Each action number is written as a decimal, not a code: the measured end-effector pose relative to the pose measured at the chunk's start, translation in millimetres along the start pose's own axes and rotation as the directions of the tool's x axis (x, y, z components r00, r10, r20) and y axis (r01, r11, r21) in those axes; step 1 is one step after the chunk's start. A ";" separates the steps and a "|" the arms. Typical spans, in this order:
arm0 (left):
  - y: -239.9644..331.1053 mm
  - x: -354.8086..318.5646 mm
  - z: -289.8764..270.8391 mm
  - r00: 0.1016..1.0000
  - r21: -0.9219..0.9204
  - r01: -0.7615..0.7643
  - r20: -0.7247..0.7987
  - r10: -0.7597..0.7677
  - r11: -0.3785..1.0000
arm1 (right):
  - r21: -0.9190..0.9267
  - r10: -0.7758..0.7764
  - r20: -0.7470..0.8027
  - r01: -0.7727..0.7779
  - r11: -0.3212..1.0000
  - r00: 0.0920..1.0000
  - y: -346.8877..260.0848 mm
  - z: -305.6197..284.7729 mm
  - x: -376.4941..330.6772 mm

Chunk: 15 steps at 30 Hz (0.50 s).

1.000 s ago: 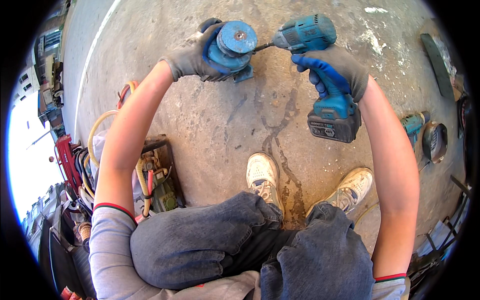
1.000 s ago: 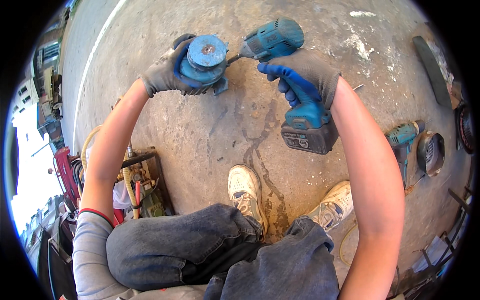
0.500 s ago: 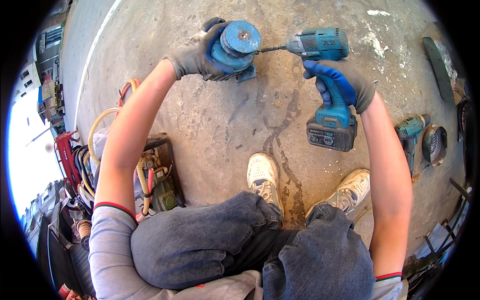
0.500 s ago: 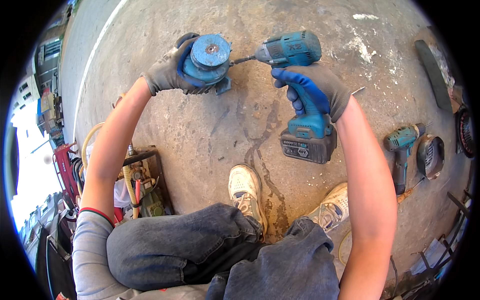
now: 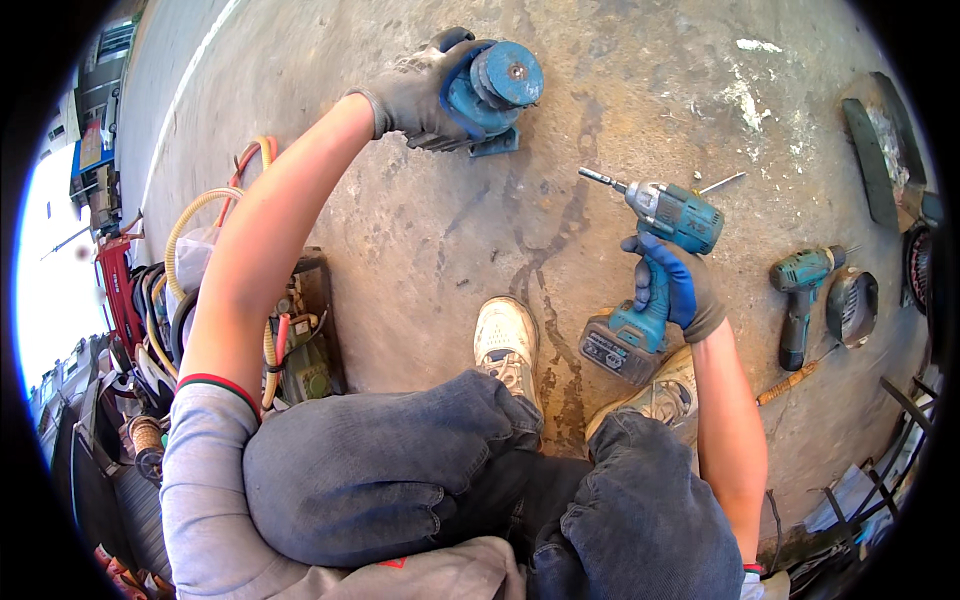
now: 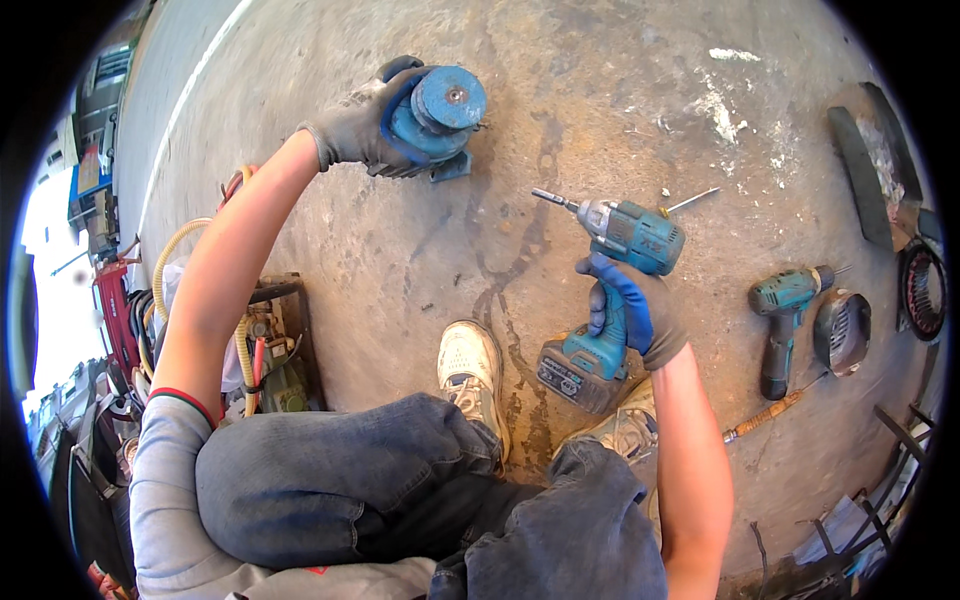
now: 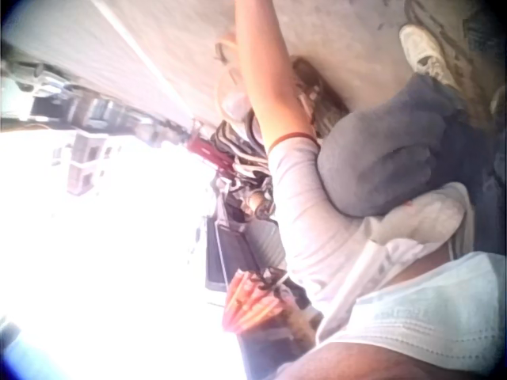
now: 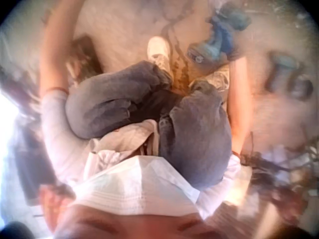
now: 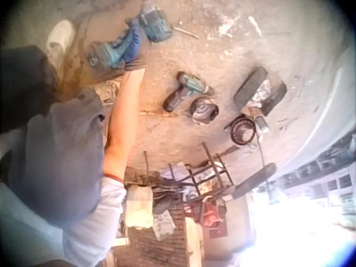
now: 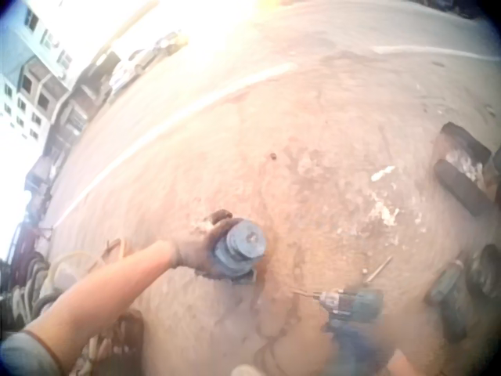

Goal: The person disassembles an electric motor on a concrete floor. They use a cordless impact driver to remove bolts from the motor housing, then separate the stator and rotor. The person uses a screwdriver to pry off a fan cover and a pneumatic air gun to blow dust out of the motor components.

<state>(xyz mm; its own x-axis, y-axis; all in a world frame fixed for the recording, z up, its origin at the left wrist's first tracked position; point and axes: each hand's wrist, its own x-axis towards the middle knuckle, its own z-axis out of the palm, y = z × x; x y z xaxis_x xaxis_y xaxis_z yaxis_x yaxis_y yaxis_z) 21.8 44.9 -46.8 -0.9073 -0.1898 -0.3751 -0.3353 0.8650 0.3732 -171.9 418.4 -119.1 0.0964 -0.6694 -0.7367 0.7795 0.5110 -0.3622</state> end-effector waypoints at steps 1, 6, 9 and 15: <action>5.0 2.8 -1.0 1.000 0.026 0.013 -0.006 -0.013 1.000 | 0.048 0.031 0.015 -0.032 0.998 0.999 12.4 -5.3 3.6; 35.5 13.7 -7.7 0.998 0.040 0.055 0.024 -0.056 0.998 | 0.113 0.124 0.014 -0.125 0.986 0.992 49.3 -17.1 18.4; 36.0 9.6 -11.9 0.986 0.205 0.156 -0.093 -0.139 0.966 | -0.738 0.065 -0.321 -0.292 0.608 0.945 38.6 -16.4 11.1; 8.1 -1.8 1.6 0.993 0.062 0.100 -0.068 -0.096 0.993 | -0.973 -0.116 -0.160 -0.137 0.185 0.980 -56.5 76.2 29.5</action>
<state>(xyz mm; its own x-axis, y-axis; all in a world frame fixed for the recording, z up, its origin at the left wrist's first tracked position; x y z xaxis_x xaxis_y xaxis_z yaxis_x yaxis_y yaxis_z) 21.1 53.0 -44.5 -0.8862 -0.3031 -0.3503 -0.4080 0.8688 0.2805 -166.0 328.7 -76.9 -0.0950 -0.6293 -0.7714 -0.4716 0.7109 -0.5218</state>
